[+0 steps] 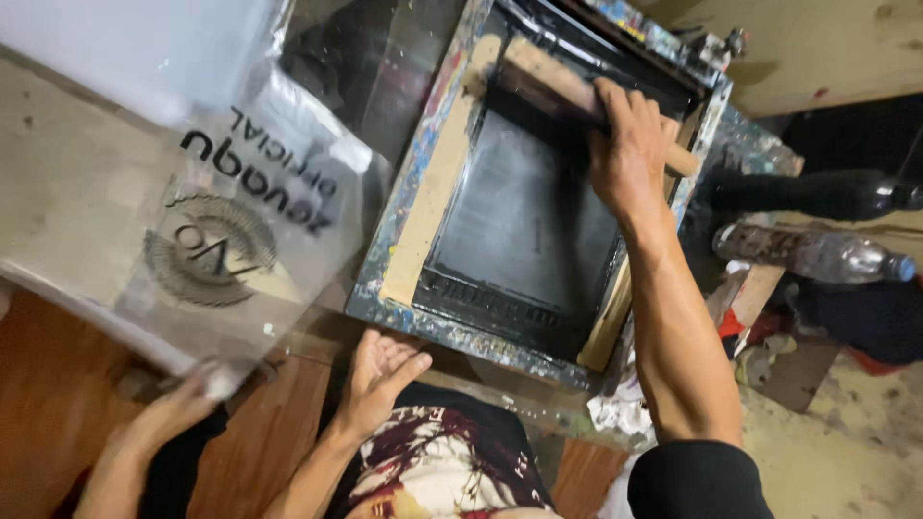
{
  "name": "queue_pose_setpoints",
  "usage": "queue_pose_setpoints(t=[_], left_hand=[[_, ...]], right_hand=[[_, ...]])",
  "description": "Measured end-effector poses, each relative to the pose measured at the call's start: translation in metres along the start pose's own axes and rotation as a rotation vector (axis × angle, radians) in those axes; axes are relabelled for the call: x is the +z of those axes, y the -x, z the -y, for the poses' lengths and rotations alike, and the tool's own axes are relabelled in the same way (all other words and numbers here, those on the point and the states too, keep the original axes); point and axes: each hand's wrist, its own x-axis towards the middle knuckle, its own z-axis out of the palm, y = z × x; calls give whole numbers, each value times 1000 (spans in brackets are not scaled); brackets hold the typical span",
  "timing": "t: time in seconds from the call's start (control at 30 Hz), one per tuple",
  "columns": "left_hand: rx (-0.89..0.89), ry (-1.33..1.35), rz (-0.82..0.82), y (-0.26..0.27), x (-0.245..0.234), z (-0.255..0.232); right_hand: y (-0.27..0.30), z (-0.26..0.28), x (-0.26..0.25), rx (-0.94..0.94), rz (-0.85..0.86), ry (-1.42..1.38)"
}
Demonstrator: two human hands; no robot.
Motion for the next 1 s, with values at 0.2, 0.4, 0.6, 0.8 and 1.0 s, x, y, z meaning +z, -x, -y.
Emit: queue_pose_setpoints(t=[0.2,0.4,0.6,0.8,1.0], left_hand=[[66,-88,6,-33,-48,78],[86,-161,-43,-64,-70,99],[-14,-277,-146,-38,-16,-1],[-102,-228,-198,-42,-15,-15],[-104,-333,-187,-39,-11,-26]], right_hand=[[107,56,-9,-14,58,-49],[208,99,21,-7,91,-68],[197,118,27,-31,-148,65],[174,97,37,-33,-94,78],[103,61,34,15,-22,109]])
